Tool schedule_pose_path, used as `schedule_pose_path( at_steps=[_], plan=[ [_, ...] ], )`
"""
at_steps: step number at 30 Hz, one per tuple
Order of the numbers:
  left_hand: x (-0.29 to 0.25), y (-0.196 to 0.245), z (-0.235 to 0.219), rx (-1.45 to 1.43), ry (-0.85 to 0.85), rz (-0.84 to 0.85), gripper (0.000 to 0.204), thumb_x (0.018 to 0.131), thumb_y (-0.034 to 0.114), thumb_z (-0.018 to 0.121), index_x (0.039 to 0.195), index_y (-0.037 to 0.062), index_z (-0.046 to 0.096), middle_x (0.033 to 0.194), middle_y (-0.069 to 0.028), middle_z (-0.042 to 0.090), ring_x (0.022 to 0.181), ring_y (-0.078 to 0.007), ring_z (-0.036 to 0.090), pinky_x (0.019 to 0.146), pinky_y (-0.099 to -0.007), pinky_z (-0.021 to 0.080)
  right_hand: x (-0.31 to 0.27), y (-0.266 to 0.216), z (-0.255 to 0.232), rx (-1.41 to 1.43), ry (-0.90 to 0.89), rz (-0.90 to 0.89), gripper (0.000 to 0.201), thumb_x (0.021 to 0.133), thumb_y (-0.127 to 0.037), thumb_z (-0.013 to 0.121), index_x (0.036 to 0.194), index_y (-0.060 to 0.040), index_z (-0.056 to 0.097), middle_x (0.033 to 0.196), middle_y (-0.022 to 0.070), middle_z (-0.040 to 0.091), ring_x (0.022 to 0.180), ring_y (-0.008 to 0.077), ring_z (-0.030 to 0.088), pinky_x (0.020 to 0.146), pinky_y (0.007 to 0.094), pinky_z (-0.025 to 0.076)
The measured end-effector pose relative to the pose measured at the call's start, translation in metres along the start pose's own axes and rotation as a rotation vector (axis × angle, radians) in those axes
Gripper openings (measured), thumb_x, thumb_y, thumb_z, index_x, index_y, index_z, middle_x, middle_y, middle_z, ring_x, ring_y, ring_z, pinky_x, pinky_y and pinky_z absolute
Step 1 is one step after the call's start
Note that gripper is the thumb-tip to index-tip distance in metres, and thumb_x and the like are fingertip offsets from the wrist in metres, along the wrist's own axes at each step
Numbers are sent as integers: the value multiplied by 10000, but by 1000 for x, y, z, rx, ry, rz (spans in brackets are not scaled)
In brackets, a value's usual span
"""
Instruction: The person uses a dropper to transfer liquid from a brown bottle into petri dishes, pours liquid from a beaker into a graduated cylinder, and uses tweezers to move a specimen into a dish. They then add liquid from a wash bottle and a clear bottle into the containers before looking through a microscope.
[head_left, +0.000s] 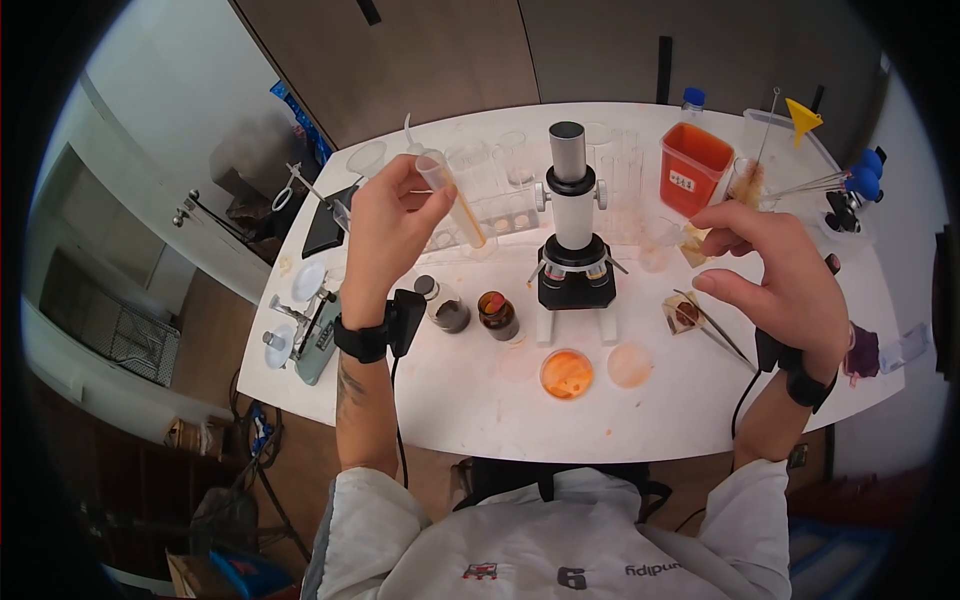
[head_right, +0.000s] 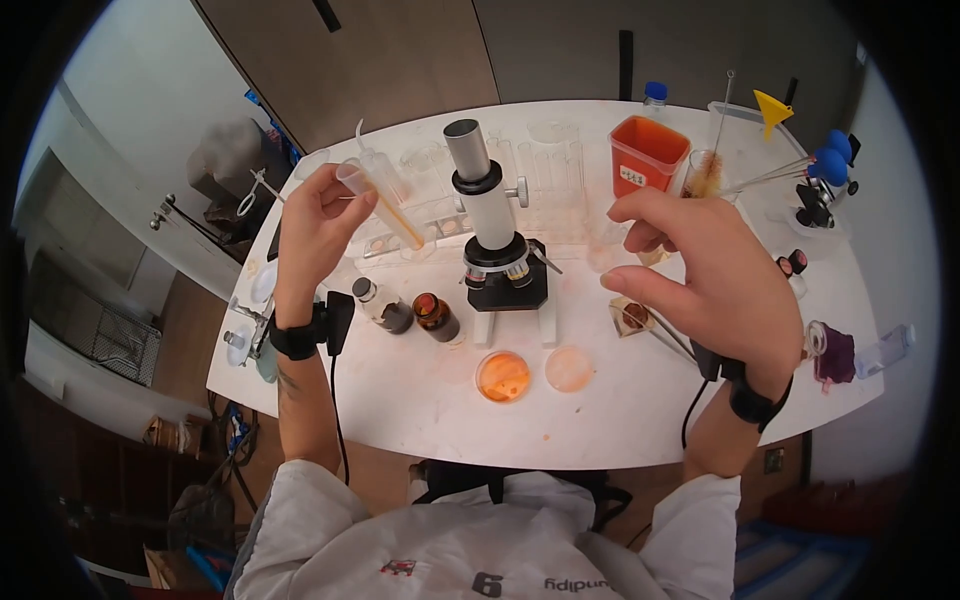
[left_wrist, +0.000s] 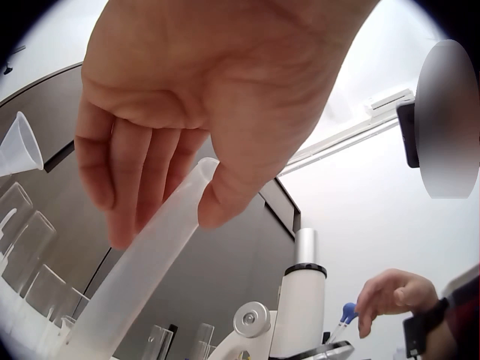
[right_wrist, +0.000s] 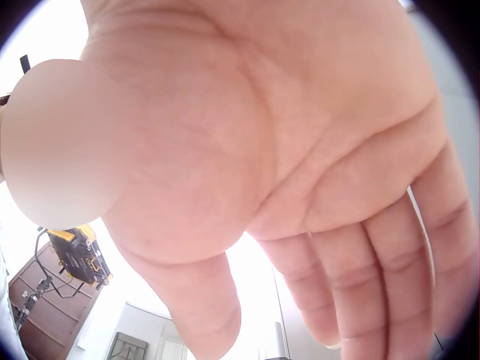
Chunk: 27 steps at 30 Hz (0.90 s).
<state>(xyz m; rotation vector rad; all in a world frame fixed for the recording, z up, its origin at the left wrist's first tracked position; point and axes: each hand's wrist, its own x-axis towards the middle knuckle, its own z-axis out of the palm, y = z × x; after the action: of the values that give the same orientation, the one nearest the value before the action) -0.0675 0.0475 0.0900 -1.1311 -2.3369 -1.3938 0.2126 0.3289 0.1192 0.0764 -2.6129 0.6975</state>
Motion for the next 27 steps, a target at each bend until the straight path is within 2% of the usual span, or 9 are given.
schedule_pose_path(
  at_steps=[2,5,9,24,27],
  plan=[
    [0,-4,11,1,-67,-34,310,914,163,775,1122,-52,696,1015,-177,796,925,-251,798,810,-329,611,4,1,1,-5,-40,28,408,871,-214,830,1185,-11,666,922,137,738,885,283,724,794,360,557],
    [0,-6,18,116,-163,-85,291,929,107,741,1157,-55,660,1024,-143,793,938,-195,788,808,-288,592,10,5,6,2,-87,78,402,881,-232,821,1181,-11,669,940,146,743,899,291,721,800,368,556],
    [1,-15,23,137,-242,-113,301,924,115,725,1145,-72,645,1025,-154,784,911,-204,785,789,-301,594,16,8,12,-53,-128,98,387,892,-236,808,1176,-11,671,941,150,744,900,308,715,806,390,549],
    [6,-21,26,195,-357,-140,347,890,133,750,1152,-75,656,927,-155,750,874,-222,764,771,-326,595,31,11,35,-69,-232,45,357,915,-233,782,1173,-8,681,934,171,764,887,360,736,782,425,556],
    [5,-31,29,114,-317,-96,351,855,187,761,1110,-47,704,931,-205,773,841,-318,778,771,-377,598,32,10,36,-69,-233,47,363,912,-238,787,1171,-8,681,934,170,762,886,362,735,776,427,555]
  ],
)
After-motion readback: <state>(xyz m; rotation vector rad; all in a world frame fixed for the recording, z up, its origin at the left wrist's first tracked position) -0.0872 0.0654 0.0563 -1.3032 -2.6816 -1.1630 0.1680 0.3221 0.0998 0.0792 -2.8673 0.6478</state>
